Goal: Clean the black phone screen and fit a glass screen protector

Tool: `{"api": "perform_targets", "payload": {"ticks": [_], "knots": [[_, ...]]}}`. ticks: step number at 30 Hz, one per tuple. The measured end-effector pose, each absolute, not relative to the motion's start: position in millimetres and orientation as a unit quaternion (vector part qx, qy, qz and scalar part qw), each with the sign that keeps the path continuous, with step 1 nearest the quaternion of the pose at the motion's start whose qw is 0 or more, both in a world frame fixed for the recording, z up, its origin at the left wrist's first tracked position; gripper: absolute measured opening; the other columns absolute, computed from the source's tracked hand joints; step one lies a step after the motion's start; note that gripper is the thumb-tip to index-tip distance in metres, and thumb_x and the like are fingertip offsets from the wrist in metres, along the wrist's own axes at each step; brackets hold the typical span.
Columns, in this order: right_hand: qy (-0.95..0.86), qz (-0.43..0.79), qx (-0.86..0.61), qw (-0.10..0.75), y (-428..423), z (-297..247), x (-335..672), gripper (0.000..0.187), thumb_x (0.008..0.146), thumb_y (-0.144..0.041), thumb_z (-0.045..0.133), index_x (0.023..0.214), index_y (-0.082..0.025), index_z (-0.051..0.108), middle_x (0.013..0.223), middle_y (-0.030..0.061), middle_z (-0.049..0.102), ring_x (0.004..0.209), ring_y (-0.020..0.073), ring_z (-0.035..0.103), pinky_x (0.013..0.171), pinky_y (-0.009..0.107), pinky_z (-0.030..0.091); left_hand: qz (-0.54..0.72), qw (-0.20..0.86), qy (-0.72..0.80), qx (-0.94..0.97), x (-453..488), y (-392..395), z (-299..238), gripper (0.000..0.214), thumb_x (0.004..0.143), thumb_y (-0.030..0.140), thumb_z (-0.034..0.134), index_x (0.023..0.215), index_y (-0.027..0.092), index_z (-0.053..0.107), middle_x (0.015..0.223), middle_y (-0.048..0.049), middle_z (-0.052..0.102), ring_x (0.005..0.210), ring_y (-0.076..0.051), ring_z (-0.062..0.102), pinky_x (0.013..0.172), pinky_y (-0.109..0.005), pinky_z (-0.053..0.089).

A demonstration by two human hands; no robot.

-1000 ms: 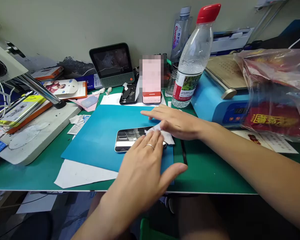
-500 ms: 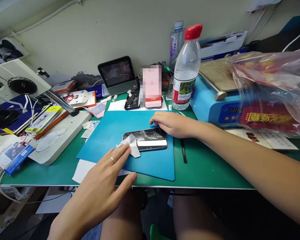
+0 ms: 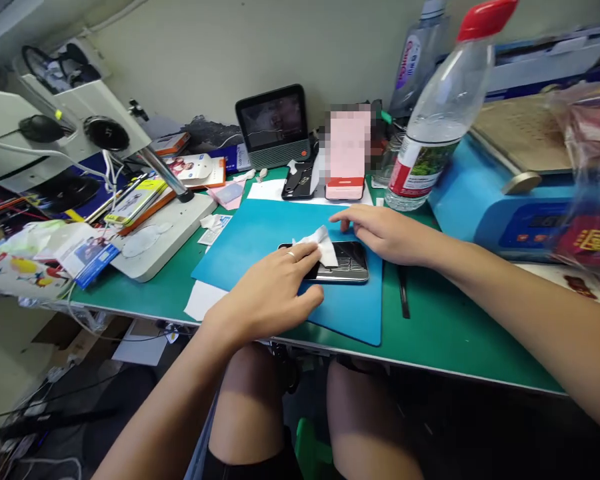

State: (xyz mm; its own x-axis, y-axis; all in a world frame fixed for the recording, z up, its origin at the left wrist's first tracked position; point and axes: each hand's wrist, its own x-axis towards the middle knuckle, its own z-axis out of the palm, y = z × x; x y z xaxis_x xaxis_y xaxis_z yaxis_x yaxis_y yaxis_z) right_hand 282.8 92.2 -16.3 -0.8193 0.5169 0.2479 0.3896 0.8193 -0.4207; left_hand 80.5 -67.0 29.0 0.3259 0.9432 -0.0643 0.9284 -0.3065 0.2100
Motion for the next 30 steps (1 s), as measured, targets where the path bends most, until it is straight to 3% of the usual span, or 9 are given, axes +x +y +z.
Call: {"api": "perform_targets", "payload": {"ticks": [7,13,16,24,30], "knots": [[-0.937,0.173,-0.255,0.167,92.4,-13.0,279.4,0.049,0.09,-0.017,0.04,0.133,-0.014,0.064,0.126,0.0154,0.072,0.116,0.0305,0.066,0.099,0.047,0.052,0.06,0.125,0.552,0.822,106.2,-45.2,27.9,0.049,0.096,0.036,0.044,0.134,0.012,0.062,0.154,-0.0119,0.053,0.141,-0.03,0.05,0.118,-0.043,0.039],[-0.934,0.19,-0.246,0.177,91.3,-11.1,281.3,0.048,0.09,-0.017,0.04,0.131,-0.014,0.064,0.114,0.0137,0.075,0.101,0.0271,0.07,0.089,0.044,0.057,0.099,0.091,0.533,0.835,145.0,-54.3,14.1,0.06,0.1,0.042,0.045,0.146,0.005,0.051,0.157,-0.0168,0.048,0.15,-0.028,0.038,0.125,-0.042,0.028],[-0.935,0.189,-0.242,0.179,91.5,-11.4,282.3,0.046,0.092,-0.019,0.038,0.13,-0.015,0.065,0.11,0.0123,0.075,0.099,0.0258,0.071,0.088,0.042,0.058,0.096,0.078,0.546,0.829,155.5,-68.1,7.6,0.069,0.106,0.051,0.036,0.151,0.0,0.044,0.161,-0.0191,0.041,0.154,-0.028,0.031,0.127,-0.042,0.024],[-0.933,0.199,-0.238,0.181,89.6,-12.3,284.4,0.044,0.096,-0.02,0.039,0.131,-0.016,0.064,0.114,0.013,0.075,0.105,0.027,0.07,0.092,0.045,0.056,0.099,0.051,0.583,0.805,143.0,-105.6,-4.7,0.078,0.106,0.063,0.027,0.158,0.006,0.036,0.165,-0.0142,0.034,0.154,-0.028,0.031,0.126,-0.045,0.03],[-0.93,0.208,-0.249,0.175,89.0,-11.1,285.2,0.044,0.099,-0.023,0.038,0.133,-0.014,0.063,0.117,0.0149,0.074,0.108,0.0281,0.068,0.096,0.047,0.053,0.088,0.005,0.624,0.776,106.6,-128.8,-7.4,0.071,0.106,0.058,0.034,0.155,0.007,0.039,0.158,-0.0188,0.046,0.146,-0.033,0.044,0.12,-0.054,0.038]]}}
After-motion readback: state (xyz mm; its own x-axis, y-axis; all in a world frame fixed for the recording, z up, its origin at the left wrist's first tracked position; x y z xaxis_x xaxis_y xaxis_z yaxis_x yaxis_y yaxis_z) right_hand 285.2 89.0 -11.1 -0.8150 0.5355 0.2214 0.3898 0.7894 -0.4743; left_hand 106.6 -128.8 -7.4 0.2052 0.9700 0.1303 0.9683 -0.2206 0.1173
